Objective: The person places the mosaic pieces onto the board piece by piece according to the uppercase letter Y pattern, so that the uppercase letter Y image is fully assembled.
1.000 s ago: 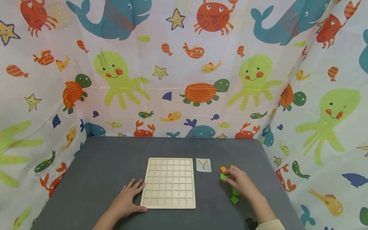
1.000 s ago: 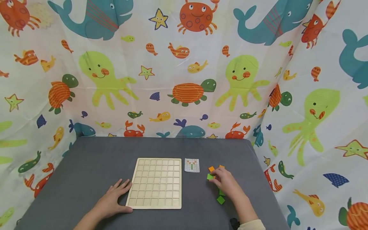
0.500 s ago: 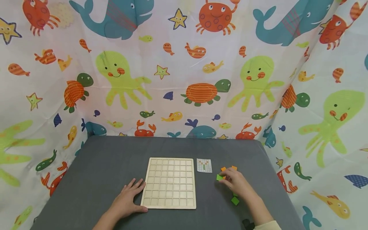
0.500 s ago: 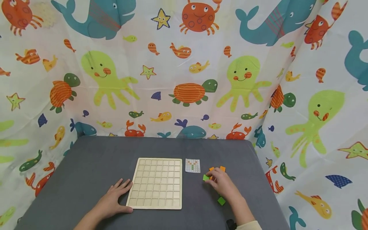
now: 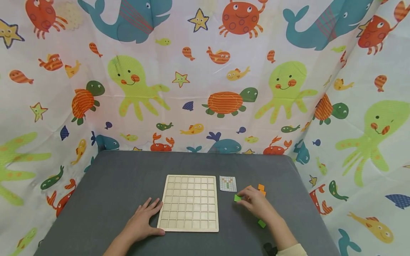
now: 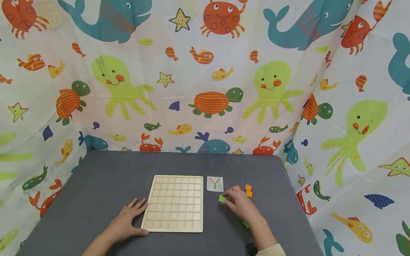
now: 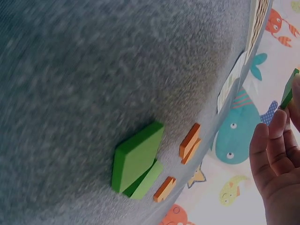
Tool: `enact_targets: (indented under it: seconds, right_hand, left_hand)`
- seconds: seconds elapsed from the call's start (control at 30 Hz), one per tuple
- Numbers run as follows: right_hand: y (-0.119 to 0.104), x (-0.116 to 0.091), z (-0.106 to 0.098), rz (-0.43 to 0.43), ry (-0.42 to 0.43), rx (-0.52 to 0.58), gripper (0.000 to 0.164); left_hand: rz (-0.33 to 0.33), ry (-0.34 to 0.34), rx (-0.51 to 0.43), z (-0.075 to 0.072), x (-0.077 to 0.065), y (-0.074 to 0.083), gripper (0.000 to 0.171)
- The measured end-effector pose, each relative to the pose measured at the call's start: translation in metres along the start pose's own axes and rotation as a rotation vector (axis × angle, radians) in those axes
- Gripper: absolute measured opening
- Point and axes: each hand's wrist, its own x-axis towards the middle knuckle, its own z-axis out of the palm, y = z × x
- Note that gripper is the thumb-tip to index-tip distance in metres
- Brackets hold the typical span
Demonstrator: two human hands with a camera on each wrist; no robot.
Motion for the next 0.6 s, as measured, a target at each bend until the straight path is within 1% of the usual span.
enact_targets:
  seconds: [0.23, 0.5, 0.6]
  right_hand:
    - [-0.008, 0.005, 0.005, 0.088, -0.05, -0.009, 0.019]
    - [-0.011, 0.007, 0.013, 0.066, -0.076, 0.017, 0.02]
    - [-0.012, 0.008, 0.014, 0.059, -0.067, 0.023, 0.02]
  left_hand:
    - [0.003, -0.006, -0.012, 0.0, 0.0, 0.001, 0.117]
    - [-0.001, -0.001, -0.014, 0.0, 0.0, 0.0, 0.118]
    - [-0.007, -0.004, -0.015, -0.001, 0.0, 0.0, 0.118]
